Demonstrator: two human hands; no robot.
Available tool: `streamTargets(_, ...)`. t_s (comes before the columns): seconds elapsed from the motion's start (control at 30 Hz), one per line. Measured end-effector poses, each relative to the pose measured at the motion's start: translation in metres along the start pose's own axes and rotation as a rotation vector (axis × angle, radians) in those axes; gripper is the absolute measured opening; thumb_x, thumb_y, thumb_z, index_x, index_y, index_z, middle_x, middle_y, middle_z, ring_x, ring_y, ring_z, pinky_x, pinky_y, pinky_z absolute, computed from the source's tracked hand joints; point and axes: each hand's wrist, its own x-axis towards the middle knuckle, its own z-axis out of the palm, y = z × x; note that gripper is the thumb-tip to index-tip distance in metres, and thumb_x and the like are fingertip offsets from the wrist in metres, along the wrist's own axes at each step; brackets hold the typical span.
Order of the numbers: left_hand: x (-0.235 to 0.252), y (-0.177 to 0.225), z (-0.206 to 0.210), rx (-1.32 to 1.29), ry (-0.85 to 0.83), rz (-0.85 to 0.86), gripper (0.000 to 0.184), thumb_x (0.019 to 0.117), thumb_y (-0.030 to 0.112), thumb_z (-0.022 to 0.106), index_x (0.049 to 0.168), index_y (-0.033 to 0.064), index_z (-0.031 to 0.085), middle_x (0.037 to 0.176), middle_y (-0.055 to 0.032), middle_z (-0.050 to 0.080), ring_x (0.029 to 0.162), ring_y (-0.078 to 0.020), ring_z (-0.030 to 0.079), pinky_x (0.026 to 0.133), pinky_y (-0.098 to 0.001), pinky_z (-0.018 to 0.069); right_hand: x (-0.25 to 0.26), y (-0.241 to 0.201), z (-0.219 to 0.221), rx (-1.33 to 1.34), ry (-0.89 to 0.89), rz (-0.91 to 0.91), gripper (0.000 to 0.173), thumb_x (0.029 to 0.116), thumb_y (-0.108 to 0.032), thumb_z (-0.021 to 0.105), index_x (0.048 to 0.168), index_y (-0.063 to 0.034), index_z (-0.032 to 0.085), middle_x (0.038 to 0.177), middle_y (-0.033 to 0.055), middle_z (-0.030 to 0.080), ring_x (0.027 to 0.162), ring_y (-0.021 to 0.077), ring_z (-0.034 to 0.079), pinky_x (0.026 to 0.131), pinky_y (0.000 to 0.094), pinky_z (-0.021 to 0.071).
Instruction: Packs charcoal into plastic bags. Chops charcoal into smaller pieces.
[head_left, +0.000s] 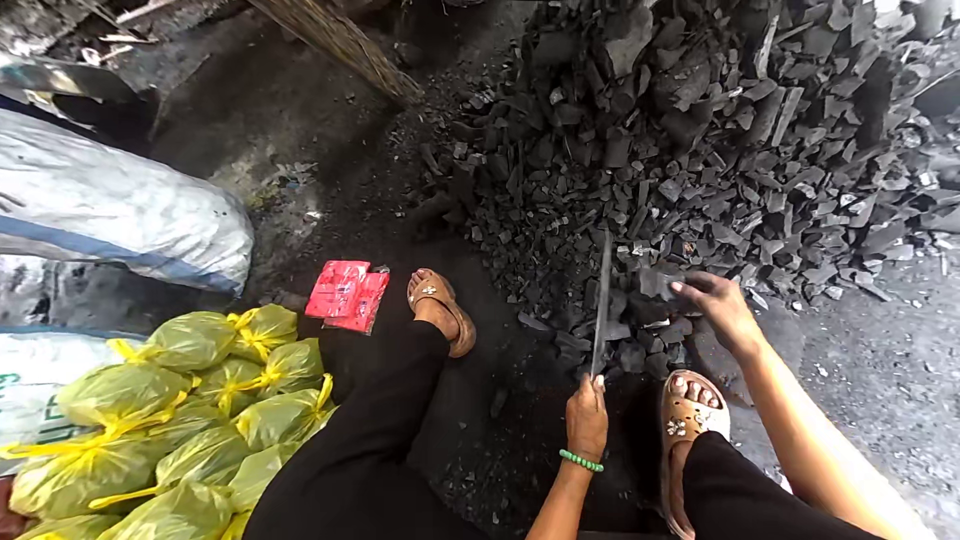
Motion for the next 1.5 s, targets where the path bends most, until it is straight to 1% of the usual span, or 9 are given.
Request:
streamTargets(0.2,-0.002,0.063,0.024,-0.044,-0.152,0.311,0.031,0.1061,0.016,0.050,0.105,-0.0107,0.067,0.078,-0.0219,0.067,0.075,-0.0348,0.069,0.073,-0.0513,0.0565,-0.057,0.084,-0.044,0.111,0.280,0.249,0.024,0.1023,-0.013,0.063,0.112,0.0083,0.066,0.097,0.0195,0.069,0.080,0.0224,0.066,0.078,0.0440,0.0552)
streamTargets(0.43,0.005,0.136,0.031,-0.280,0.136,0.773,0.030,0.1067,0.019,0.049,0.096,-0.0042,0.065,0.068,-0.0099,0.061,0.058,-0.0169,0.060,0.057,-0.0287,0.0540,-0.060,0.098,-0.039,0.112,0.320,0.247,0.022,0.1024,-0.015,0.063,0.106,0.0064,0.068,0.091,0.0158,0.070,0.078,0.0196,0.066,0.078,0.0437,0.0549)
streamTargets(0.5,0.003,0.110,0.045,-0.095,-0.022,0.634,0.028,0.1042,0.016,0.053,0.102,-0.0069,0.068,0.075,-0.0168,0.068,0.066,-0.0271,0.068,0.065,-0.0393,0.0584,-0.061,0.098,-0.040,0.098,0.317,0.251,0.022,0.1025,-0.014,0.063,0.107,0.0065,0.069,0.092,0.0178,0.071,0.081,0.0226,0.067,0.081,0.0470,0.0549)
streamTargets(0.6,0.015,0.074,0.058,0.359,-0.676,0.048,0.043,0.1121,0.027,0.036,0.139,0.0002,0.055,0.121,-0.0258,0.068,0.117,-0.0410,0.065,0.101,-0.0577,0.0490,-0.060,0.100,-0.040,0.101,0.317,0.275,0.024,0.1027,-0.016,0.063,0.109,0.0063,0.069,0.096,0.0195,0.070,0.082,0.0247,0.066,0.081,0.0476,0.0530)
streamTargets(0.67,0.019,0.065,0.062,0.403,-0.748,-0.038,0.044,0.1127,0.027,0.033,0.141,0.0005,0.054,0.125,-0.0258,0.066,0.121,-0.0407,0.063,0.103,-0.0573,0.0473,-0.058,0.102,-0.041,0.112,0.314,0.289,0.024,0.1029,-0.015,0.063,0.111,0.0067,0.069,0.097,0.0205,0.070,0.084,0.0255,0.067,0.082,0.0476,0.0539)
streamTargets(0.87,0.001,0.019,0.042,-0.014,-0.084,0.120,0.033,0.1069,0.016,0.049,0.112,-0.0115,0.066,0.086,-0.0244,0.070,0.079,-0.0367,0.071,0.077,-0.0527,0.0576,-0.053,0.080,-0.025,0.143,0.224,0.143,0.026,0.1028,-0.009,0.061,0.122,0.0070,0.066,0.107,0.0202,0.071,0.090,0.0212,0.068,0.087,0.0428,0.0550)
streamTargets(1.1,0.029,-0.077,-0.049,0.021,0.342,-0.533,0.035,0.1096,0.022,0.048,0.134,0.0030,0.064,0.118,-0.0273,0.069,0.111,-0.0457,0.066,0.099,-0.0626,0.0470,-0.033,0.061,-0.016,0.136,0.165,-0.100,0.038,0.1031,-0.008,0.056,0.139,0.0031,0.055,0.132,0.0226,0.062,0.103,0.0217,0.068,0.092,0.0392,0.0573)
streamTargets(1.27,0.036,-0.123,-0.074,0.216,0.278,-0.742,0.064,0.1051,0.022,0.059,0.159,0.0002,0.030,0.123,-0.0332,0.065,0.112,-0.0497,0.065,0.100,-0.0601,0.0487,-0.002,0.086,-0.072,-0.098,0.581,0.003,0.051,0.1006,-0.019,0.061,0.145,0.0035,0.050,0.150,0.0356,0.039,0.137,0.0439,0.044,0.112,0.0524,0.0393)
streamTargets(1.5,0.030,-0.128,-0.061,0.217,0.266,-0.662,0.042,0.1045,0.022,0.061,0.139,-0.0011,0.056,0.109,-0.0306,0.070,0.100,-0.0492,0.069,0.090,-0.0631,0.0510,0.046,0.079,-0.052,-0.359,0.404,0.426,0.101,0.0952,-0.060,0.064,0.166,-0.0117,0.010,0.160,0.0385,0.024,0.149,0.0568,0.022,0.116,0.0772,0.0099)
